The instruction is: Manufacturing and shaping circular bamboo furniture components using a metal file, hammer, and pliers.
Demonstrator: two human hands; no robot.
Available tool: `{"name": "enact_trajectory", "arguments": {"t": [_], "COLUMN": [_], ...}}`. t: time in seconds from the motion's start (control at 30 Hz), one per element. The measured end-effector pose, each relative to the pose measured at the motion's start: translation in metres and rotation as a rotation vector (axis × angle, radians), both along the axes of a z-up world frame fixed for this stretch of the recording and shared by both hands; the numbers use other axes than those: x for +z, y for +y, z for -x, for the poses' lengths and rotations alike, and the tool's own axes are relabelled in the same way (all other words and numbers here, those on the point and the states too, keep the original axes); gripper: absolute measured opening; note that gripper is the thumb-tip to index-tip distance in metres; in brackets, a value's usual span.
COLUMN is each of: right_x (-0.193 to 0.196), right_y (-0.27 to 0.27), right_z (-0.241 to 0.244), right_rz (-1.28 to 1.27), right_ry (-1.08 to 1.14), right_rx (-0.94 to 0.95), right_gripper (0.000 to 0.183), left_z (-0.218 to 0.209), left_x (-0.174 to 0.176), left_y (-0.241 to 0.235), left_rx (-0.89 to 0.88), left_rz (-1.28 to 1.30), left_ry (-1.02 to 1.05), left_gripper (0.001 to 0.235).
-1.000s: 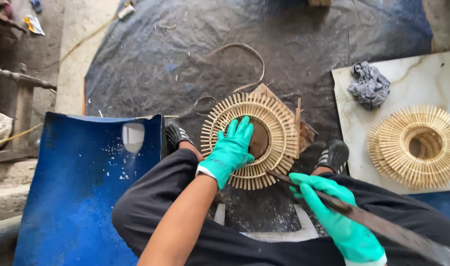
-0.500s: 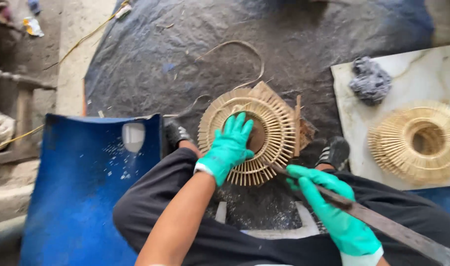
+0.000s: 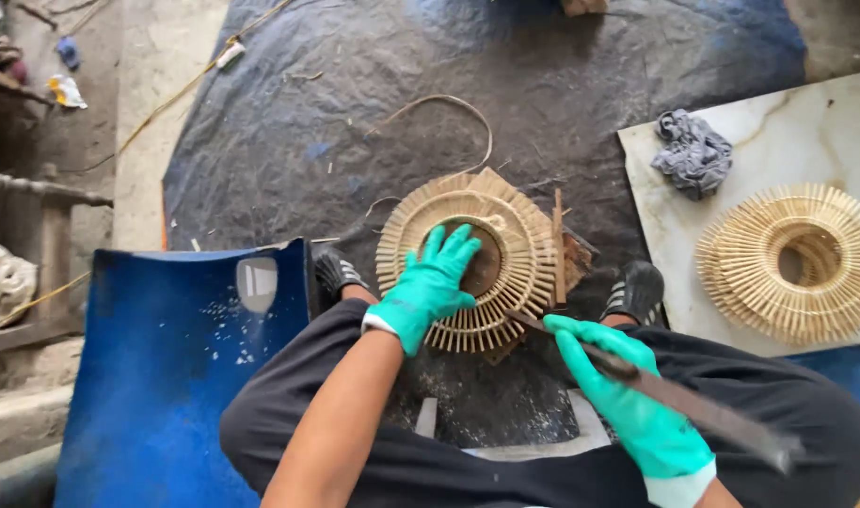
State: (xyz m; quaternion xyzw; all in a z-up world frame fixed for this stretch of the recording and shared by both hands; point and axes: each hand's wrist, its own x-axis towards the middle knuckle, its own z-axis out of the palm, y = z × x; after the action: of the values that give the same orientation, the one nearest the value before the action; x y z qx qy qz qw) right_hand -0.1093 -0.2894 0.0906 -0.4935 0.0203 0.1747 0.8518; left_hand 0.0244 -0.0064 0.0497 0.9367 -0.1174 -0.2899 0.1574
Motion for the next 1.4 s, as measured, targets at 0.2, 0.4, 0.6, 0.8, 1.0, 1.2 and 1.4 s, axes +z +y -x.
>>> {"name": "enact_trajectory", "arguments": {"t": [0.2, 0.4, 0.6, 0.8, 1.0, 1.2, 1.4], "right_x": [0.010, 0.003, -0.004, -0.036, -0.055, -0.050, -0.057], "right_y": [0.004, -0.011, 0.019, 0.016, 0.012, 0.013, 0.007], "right_z": [-0.021, -0.031, -0.032, -0.026, -0.033, -0.035, -0.034], "right_rz": [0.820, 0.598, 0.366, 0.425, 0.501, 0.480, 0.410], "right_ry": [0.030, 0.366, 0.515, 0.567, 0.595, 0.582, 0.516], "right_rx": [-0.024, -0.159, -0.298, -0.227, -0.114, -0.041, -0.048], "right_gripper": [0.027, 0.055, 0.052, 0.049, 0.048, 0.049, 0.051], "left_z": [0.017, 0.002, 0.003, 0.002, -0.003, 0.000, 0.003], "left_x": [-0.025, 0.006, 0.010, 0.015, 0.020, 0.010, -0.002], "left_y": [-0.021, -0.032, -0.029, -0.031, -0.033, -0.032, -0.029], "left_rx": [0.342, 0.294, 0.234, 0.195, 0.214, 0.212, 0.208], "left_rz": [0.018, -0.094, -0.097, -0.125, -0.121, -0.118, -0.108], "left_ry": [-0.099, 0.058, 0.039, 0.032, 0.097, 0.053, -0.009], "left_gripper": [0.101, 0.096, 0.094, 0.091, 0.094, 0.093, 0.092]}}
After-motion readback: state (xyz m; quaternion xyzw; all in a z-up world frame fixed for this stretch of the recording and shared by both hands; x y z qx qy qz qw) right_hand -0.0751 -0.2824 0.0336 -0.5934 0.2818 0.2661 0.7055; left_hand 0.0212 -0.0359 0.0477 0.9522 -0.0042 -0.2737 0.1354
